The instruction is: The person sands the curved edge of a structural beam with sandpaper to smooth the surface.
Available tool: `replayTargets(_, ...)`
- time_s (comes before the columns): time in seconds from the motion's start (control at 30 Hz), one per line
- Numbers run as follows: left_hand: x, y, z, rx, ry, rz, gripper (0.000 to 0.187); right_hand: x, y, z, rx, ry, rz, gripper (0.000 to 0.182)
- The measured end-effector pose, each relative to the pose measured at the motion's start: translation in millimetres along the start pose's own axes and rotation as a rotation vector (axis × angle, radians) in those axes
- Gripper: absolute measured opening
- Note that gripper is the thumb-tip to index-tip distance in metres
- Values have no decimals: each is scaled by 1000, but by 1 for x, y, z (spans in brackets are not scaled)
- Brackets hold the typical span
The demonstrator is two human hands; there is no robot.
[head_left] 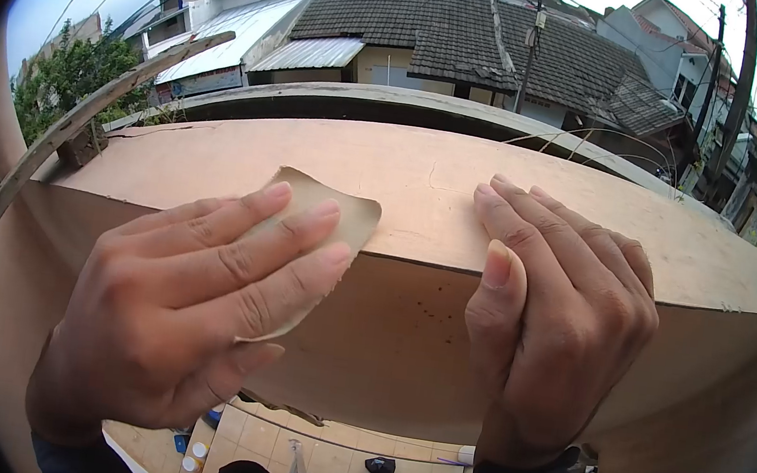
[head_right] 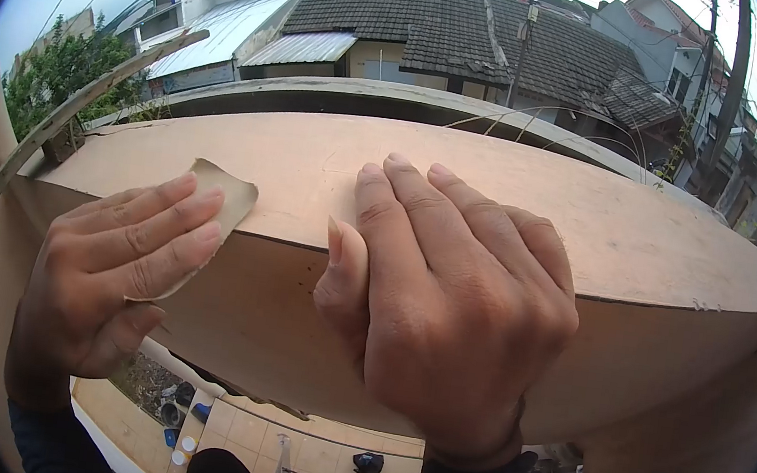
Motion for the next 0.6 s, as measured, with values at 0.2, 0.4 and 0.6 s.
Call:
replayTargets(0.2, 6, -43, 11, -169, 110, 136, 49, 1, 1, 0, -16, 14, -1, 46)
replayTargets(0.4, 8, -50, 21, -154, 229, 99, 44, 1, 1, 0, -39, 34, 21, 45)
replayTargets(0.6, 23, -1, -26, -58, 83, 250, 46, 0, 1, 0, -22, 8, 10, 44)
Point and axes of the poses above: each hand's wrist, its own z-axis away from the middle knuckle, its own x-axis out of the palm, y = z × x, the point moved 2 cm from there along -z, towards the middle knuckle, and after that the axes turned 10 degrees about y, right-handed, at the moved point
